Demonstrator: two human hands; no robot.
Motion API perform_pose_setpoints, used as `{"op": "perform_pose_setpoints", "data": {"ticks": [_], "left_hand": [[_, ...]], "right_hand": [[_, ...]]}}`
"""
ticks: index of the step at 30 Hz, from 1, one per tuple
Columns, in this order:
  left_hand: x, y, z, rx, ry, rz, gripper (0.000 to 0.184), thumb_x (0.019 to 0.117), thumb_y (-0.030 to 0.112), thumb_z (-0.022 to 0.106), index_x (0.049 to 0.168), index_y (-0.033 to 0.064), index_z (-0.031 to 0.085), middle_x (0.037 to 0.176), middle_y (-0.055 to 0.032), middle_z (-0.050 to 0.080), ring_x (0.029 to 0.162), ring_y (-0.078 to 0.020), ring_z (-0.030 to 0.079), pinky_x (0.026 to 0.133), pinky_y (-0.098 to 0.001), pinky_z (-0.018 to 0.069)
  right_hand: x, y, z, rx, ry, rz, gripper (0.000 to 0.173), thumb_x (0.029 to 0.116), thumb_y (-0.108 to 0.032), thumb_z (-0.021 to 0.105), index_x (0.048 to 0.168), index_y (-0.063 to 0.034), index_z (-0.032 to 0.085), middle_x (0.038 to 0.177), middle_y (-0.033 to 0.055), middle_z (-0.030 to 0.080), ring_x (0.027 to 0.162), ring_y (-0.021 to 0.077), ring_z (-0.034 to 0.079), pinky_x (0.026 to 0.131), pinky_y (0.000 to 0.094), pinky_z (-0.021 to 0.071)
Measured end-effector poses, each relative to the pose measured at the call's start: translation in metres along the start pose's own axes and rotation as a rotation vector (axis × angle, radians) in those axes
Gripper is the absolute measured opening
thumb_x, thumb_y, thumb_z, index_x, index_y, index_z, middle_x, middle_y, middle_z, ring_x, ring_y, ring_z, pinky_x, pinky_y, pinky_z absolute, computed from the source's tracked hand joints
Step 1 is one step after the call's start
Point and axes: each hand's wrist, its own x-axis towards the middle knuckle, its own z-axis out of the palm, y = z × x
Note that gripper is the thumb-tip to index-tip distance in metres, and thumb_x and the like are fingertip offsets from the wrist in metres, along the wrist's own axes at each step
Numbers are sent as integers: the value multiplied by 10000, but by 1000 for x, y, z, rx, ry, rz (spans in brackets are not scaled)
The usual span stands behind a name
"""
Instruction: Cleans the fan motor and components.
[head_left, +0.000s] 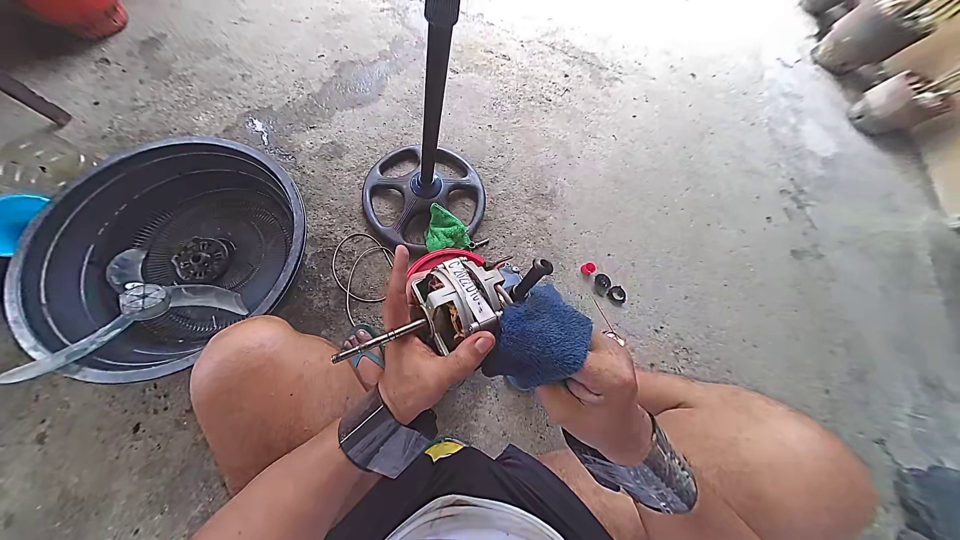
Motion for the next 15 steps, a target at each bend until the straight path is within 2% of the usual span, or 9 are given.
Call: {"op": "perform_pose_setpoints", "data": {"ticks": [1,3,5,6,8,10,12,14,15], "left_hand": [[-1,-1,1,-5,1,3,1089,782,326,892,1587,141,183,1320,-24,624,1147,-130,659,1000,-329,573],[-1,-1,0,-6,-20,5,1094,803,348,874,1595,150,146,1336,-22,609,1159,-133,653,1006,-330,569],[-1,-2,-3,-25,-28,17,1107,799,359,875,1607,187,139,1350,-13,608,1157,-136,654,996,-333,571],[-1,-2,-4,-31,-33,30,1100,797,358,878,1608,213,149,1355,1,609,1160,-132,653,998,-332,571],[-1,-3,-5,3,-53,85,1085,804,364,873,1605,240,152,1377,16,588,1183,-128,640,1012,-334,563],[0,-3,-4,85,-71,174,1048,791,375,881,1585,275,204,1374,14,595,1182,-136,641,1006,-334,564],[2,-6,-6,167,-109,273,1077,751,359,908,1585,294,229,1387,-46,591,1207,-211,633,1016,-397,561],[4,-8,-9,236,-134,342,1106,696,363,939,1579,284,277,1387,-104,594,1207,-267,638,1004,-446,570],[5,-9,-11,283,-140,362,1104,668,389,948,1562,249,315,1371,-133,605,1196,-283,645,991,-459,577]], "right_hand": [[0,-1,1,8,32,5,92,944,-200,690,948,-111,716,928,38,723,937,59,681,836,227,569],[1,2,-1,91,83,48,87,941,-176,697,988,-105,714,954,-6,721,955,16,674,863,206,574],[5,3,-6,196,43,108,88,943,-141,678,1015,-100,706,953,-43,731,944,-11,680,857,206,588],[6,1,-8,210,1,117,80,947,-137,669,997,-86,704,927,-31,733,917,-5,685,836,208,591],[4,-3,-8,65,-50,80,111,956,-170,650,936,-72,700,845,17,721,837,31,685,761,207,575],[-1,-6,-3,-143,-55,58,164,953,-216,623,888,-83,692,763,49,698,743,89,676,666,252,544],[-3,-10,0,-172,-105,113,148,934,-198,610,880,-80,681,736,38,685,706,88,670,623,262,543],[1,-13,-1,0,-148,226,102,910,-138,625,899,-61,692,777,6,703,746,26,679,657,206,567],[4,-13,-3,148,-166,294,83,899,-96,635,932,-49,695,821,-9,716,783,3,686,697,186,584]]}}
